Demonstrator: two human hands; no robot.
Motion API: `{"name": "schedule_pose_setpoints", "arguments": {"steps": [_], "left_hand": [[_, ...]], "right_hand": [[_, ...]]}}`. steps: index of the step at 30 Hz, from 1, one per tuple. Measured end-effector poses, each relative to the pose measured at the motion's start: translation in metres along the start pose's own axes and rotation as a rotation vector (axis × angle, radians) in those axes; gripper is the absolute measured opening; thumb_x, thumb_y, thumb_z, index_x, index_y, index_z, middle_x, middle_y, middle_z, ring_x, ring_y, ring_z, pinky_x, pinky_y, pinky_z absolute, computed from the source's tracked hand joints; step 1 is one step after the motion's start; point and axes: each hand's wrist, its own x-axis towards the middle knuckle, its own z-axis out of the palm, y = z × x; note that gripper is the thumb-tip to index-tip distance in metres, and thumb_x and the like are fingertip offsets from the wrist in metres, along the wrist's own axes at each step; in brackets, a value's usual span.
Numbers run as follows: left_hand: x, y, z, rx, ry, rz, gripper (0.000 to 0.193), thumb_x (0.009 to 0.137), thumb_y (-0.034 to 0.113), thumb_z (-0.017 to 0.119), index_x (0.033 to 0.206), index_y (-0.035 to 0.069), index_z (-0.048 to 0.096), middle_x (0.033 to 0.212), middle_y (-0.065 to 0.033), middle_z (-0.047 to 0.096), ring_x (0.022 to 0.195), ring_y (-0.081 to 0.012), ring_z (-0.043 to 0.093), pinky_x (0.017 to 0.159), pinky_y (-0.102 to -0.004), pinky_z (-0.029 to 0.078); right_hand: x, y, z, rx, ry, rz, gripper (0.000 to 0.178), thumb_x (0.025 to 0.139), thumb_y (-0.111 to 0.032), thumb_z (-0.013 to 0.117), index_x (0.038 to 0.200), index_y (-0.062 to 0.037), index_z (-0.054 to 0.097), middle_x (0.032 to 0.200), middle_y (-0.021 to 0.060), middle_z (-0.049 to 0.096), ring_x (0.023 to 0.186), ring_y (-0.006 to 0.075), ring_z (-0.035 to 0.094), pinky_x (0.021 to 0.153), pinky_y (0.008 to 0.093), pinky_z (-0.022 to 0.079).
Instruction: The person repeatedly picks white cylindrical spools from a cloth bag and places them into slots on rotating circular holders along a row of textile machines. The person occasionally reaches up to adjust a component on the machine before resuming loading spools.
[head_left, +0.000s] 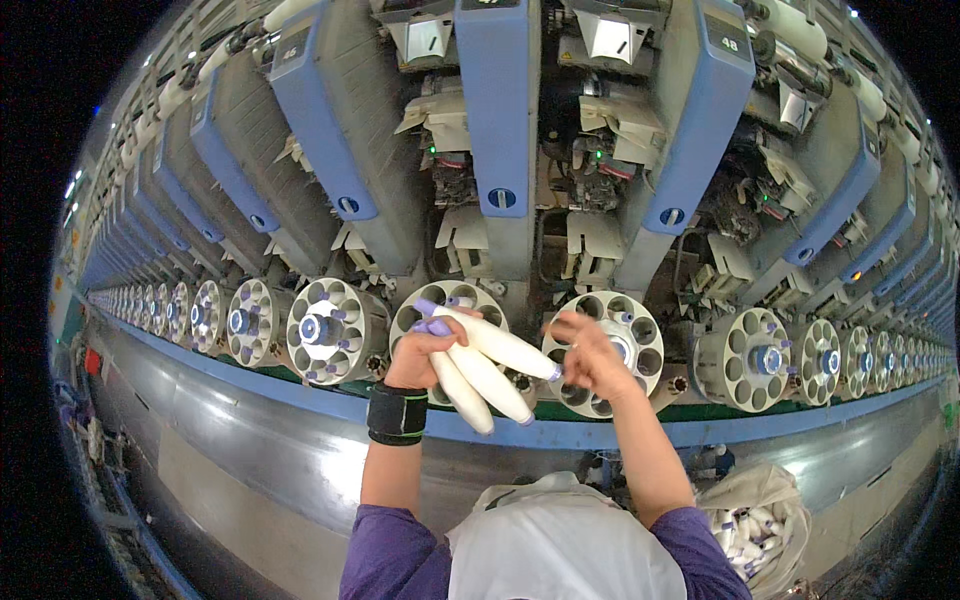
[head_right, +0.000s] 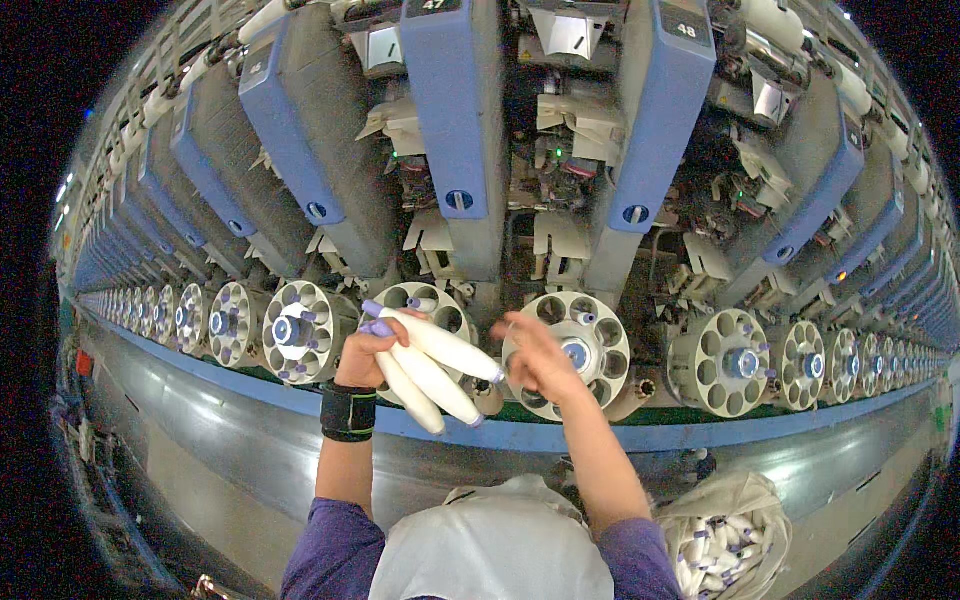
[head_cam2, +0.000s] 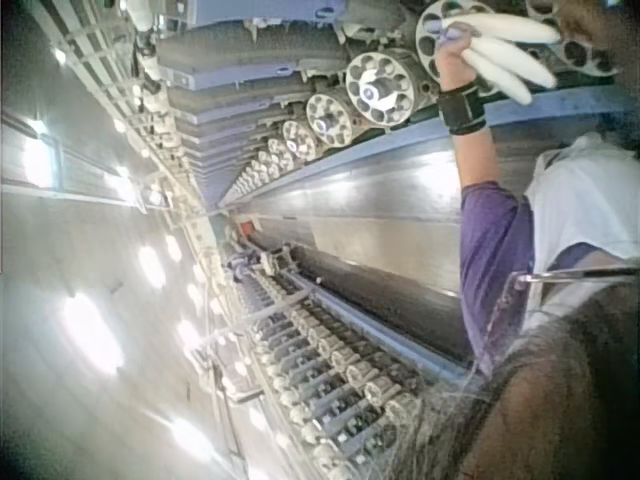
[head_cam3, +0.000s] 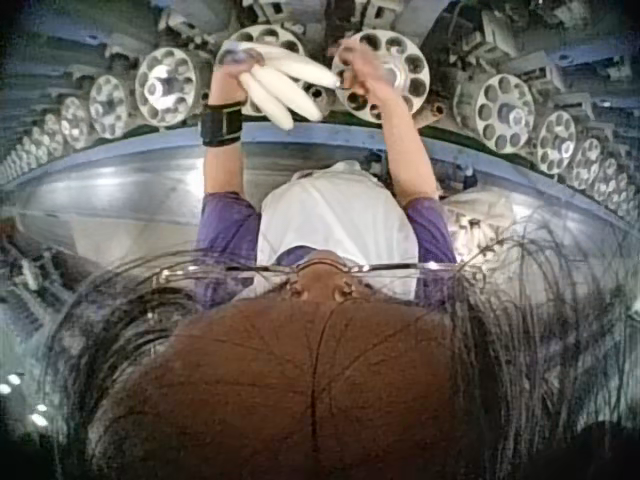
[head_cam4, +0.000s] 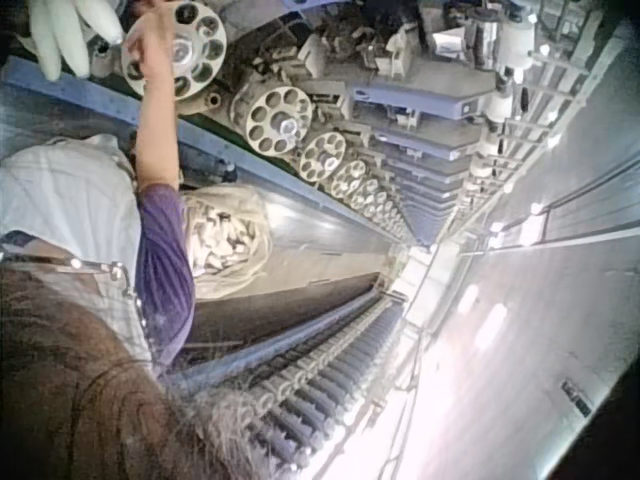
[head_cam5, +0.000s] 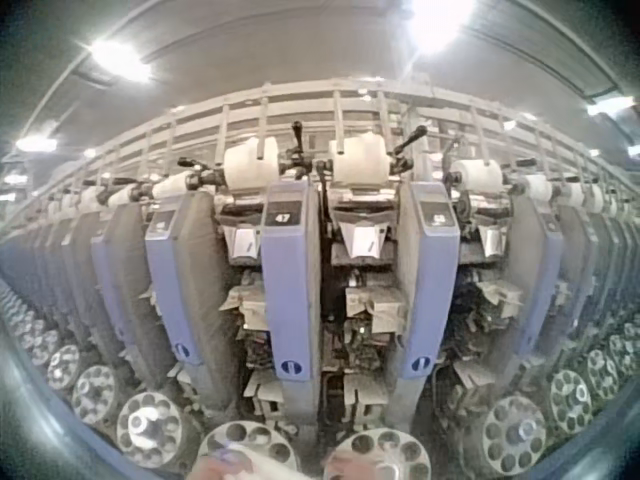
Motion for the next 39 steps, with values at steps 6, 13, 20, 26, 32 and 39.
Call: {"name": "schedule_pose_setpoints", "arguments": {"steps": [6,13,20,26,32,39], "left_hand": [[-0.014,0.008,-0.017,-0.108,-0.063,0.062,0.019,0.062,0.017,0.058,0.07,-0.001,0.057,0.115,-0.0159,0.048,0.1,-0.0297,0.049,0.088,-0.0365,0.039],[-0.02,-0.01,-0.01,0.099,0.066,-0.014,0.015,0.059,0.01,0.057,0.068,-0.002,0.059,0.114,-0.0142,0.049,0.099,-0.0261,0.049,0.087,-0.034,0.039],[-0.028,-0.042,-0.026,-0.102,0.41,0.042,0.011,0.073,0.005,0.05,0.08,0.0,0.057,0.108,-0.0122,0.052,0.098,-0.0264,0.05,0.088,-0.0378,0.04],[-0.044,-0.035,-0.067,-0.364,0.484,0.046,0.014,0.083,0.014,0.047,0.085,0.001,0.053,0.094,-0.0131,0.053,0.092,-0.029,0.052,0.088,-0.0423,0.041],[-0.015,-0.052,-0.068,-0.543,0.23,0.084,0.016,0.084,0.017,0.05,0.086,0.001,0.053,0.09,-0.0115,0.056,0.086,-0.0258,0.055,0.083,-0.0396,0.044],[-0.004,-0.021,-0.088,-0.527,0.302,0.154,0.017,0.075,0.015,0.058,0.083,0.0,0.055,0.092,-0.0115,0.058,0.087,-0.0286,0.056,0.084,-0.0421,0.045]], "right_hand": [[-0.001,0.0,-0.004,-0.478,-0.242,0.344,0.023,0.09,-0.025,0.048,0.084,-0.0052,0.058,0.057,-0.0022,0.049,0.045,0.0051,0.04,0.04,0.0211,0.029],[0.041,0.051,0.001,0.258,0.262,0.245,0.024,0.093,-0.027,0.041,0.08,-0.0079,0.048,0.059,0.0019,0.047,0.047,0.0113,0.039,0.044,0.0266,0.032],[0.056,0.062,-0.012,-1.203,0.551,-0.647,0.011,0.085,-0.005,0.045,0.077,-0.0045,0.051,0.063,0.004,0.051,0.056,0.018,0.049,0.055,0.0301,0.042],[0.015,0.028,-0.089,0.02,0.641,-0.264,0.023,0.092,-0.028,0.042,0.092,-0.0064,0.049,0.076,0.0042,0.055,0.047,0.0045,0.033,0.039,0.0174,0.024],[0.032,0.083,0.016,0.2,0.217,0.261,0.073,0.084,-0.064,0.024,0.125,-0.0044,0.037,0.112,0.0112,0.055,0.08,0.0203,0.057,0.06,0.03,0.045],[-0.004,0.039,0.003,-0.151,0.038,0.526,0.026,0.09,-0.026,0.045,0.093,-0.004,0.058,0.051,-0.0059,0.039,0.042,0.0047,0.036,0.039,0.0189,0.029]]}}
